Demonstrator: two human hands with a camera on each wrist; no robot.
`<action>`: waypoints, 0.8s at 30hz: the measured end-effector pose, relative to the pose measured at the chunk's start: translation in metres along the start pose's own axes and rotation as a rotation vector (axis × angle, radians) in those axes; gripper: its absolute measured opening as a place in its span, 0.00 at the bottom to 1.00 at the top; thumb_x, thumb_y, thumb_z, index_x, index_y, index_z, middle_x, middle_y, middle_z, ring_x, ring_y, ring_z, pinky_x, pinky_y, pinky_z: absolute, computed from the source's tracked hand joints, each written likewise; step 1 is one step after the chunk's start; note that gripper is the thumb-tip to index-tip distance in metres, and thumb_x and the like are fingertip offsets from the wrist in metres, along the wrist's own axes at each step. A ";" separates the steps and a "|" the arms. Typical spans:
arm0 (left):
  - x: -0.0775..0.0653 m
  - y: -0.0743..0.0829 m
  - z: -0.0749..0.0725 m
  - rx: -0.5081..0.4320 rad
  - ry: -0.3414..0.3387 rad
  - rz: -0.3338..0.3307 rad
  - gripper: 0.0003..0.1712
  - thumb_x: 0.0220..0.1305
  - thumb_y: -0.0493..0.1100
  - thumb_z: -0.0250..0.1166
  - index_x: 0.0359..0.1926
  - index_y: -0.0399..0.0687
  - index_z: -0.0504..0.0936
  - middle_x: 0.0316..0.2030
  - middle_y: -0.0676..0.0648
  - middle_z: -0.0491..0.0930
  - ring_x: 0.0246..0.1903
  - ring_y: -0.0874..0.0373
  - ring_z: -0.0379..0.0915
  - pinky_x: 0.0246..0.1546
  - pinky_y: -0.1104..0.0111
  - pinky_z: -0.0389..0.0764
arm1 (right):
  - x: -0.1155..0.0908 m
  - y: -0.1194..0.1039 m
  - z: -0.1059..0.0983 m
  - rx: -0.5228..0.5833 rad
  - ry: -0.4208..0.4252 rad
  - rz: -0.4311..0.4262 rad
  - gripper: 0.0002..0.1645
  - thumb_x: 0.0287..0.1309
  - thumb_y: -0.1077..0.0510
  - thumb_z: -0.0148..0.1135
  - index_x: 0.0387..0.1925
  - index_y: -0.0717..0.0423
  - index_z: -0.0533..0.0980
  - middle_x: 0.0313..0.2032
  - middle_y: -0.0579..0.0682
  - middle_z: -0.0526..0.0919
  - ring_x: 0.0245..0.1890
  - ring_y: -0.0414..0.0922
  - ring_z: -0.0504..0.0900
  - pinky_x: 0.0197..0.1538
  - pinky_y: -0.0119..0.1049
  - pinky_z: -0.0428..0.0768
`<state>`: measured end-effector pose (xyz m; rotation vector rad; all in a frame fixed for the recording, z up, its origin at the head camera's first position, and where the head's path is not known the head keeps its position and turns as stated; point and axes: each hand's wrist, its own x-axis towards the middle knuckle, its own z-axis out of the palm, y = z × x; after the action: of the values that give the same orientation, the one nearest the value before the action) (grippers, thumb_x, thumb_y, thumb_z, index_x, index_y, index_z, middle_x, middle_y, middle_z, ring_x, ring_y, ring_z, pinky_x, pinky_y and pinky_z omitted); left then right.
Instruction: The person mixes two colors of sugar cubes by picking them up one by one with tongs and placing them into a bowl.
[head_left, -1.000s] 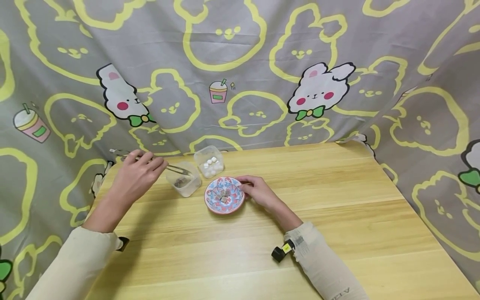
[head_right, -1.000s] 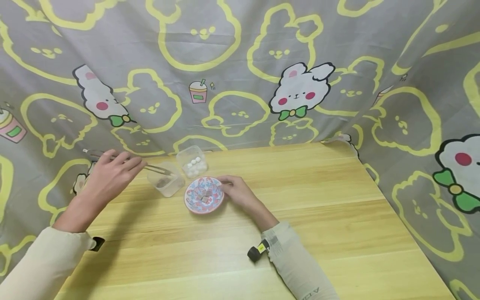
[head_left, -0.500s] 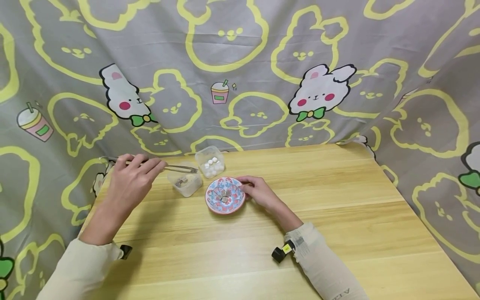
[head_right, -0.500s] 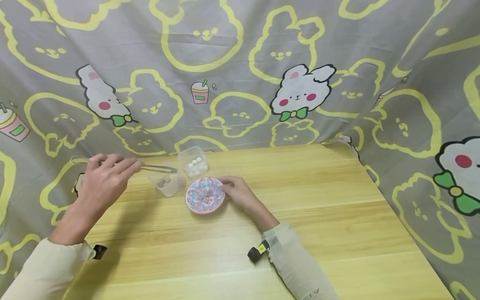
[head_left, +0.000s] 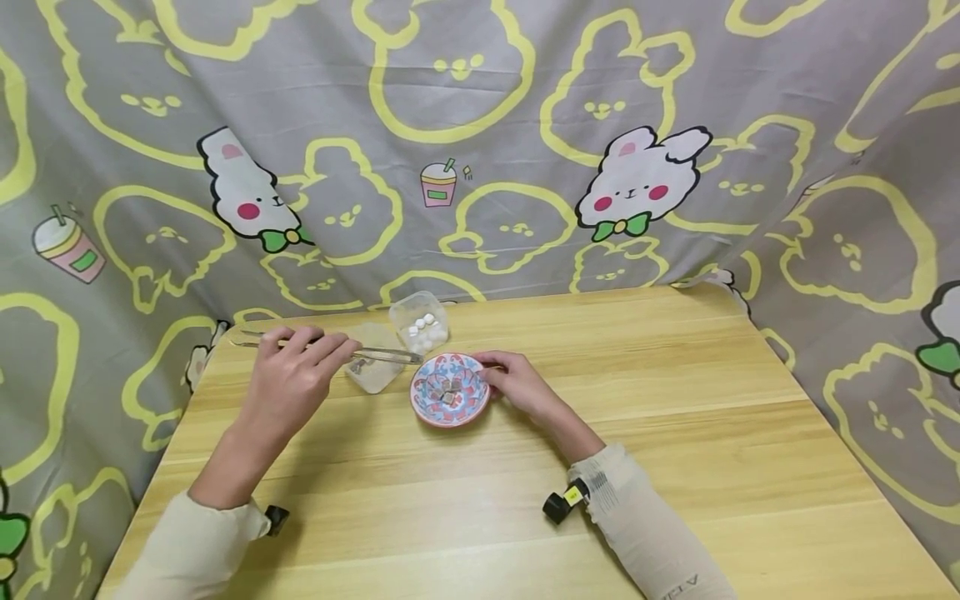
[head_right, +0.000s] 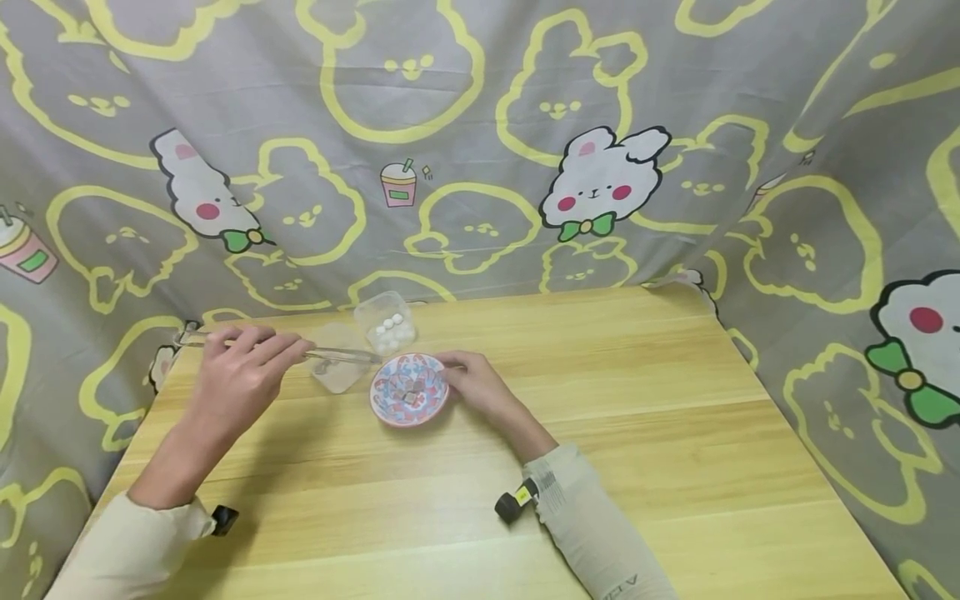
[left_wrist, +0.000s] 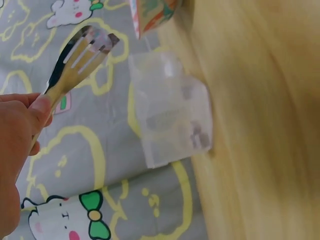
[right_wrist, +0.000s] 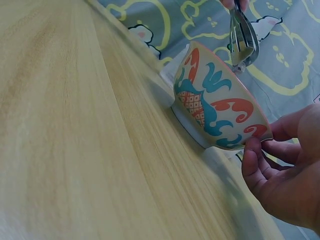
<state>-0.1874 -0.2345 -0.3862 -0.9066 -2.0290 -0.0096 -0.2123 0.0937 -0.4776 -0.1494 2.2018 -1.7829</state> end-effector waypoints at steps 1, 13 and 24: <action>-0.001 0.002 0.001 -0.001 -0.011 -0.001 0.15 0.72 0.30 0.57 0.45 0.45 0.90 0.38 0.46 0.91 0.37 0.45 0.81 0.47 0.49 0.70 | 0.000 0.000 0.000 0.000 0.000 -0.002 0.23 0.73 0.62 0.56 0.66 0.57 0.77 0.59 0.57 0.83 0.43 0.42 0.81 0.42 0.32 0.81; -0.008 0.024 0.012 -0.013 -0.090 0.013 0.17 0.70 0.30 0.57 0.45 0.49 0.90 0.38 0.51 0.91 0.38 0.49 0.82 0.46 0.52 0.73 | 0.000 0.002 -0.001 -0.011 0.003 -0.022 0.23 0.72 0.62 0.57 0.66 0.57 0.77 0.57 0.59 0.84 0.40 0.41 0.81 0.40 0.31 0.82; -0.012 0.031 0.014 -0.025 -0.143 0.043 0.14 0.72 0.38 0.57 0.46 0.50 0.89 0.40 0.52 0.90 0.40 0.50 0.81 0.47 0.51 0.73 | 0.000 0.000 0.000 -0.004 -0.003 -0.019 0.23 0.72 0.62 0.57 0.66 0.57 0.78 0.57 0.59 0.84 0.40 0.41 0.81 0.39 0.30 0.81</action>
<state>-0.1747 -0.2146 -0.4136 -0.9906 -2.1445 0.0554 -0.2119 0.0939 -0.4780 -0.1743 2.2085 -1.7871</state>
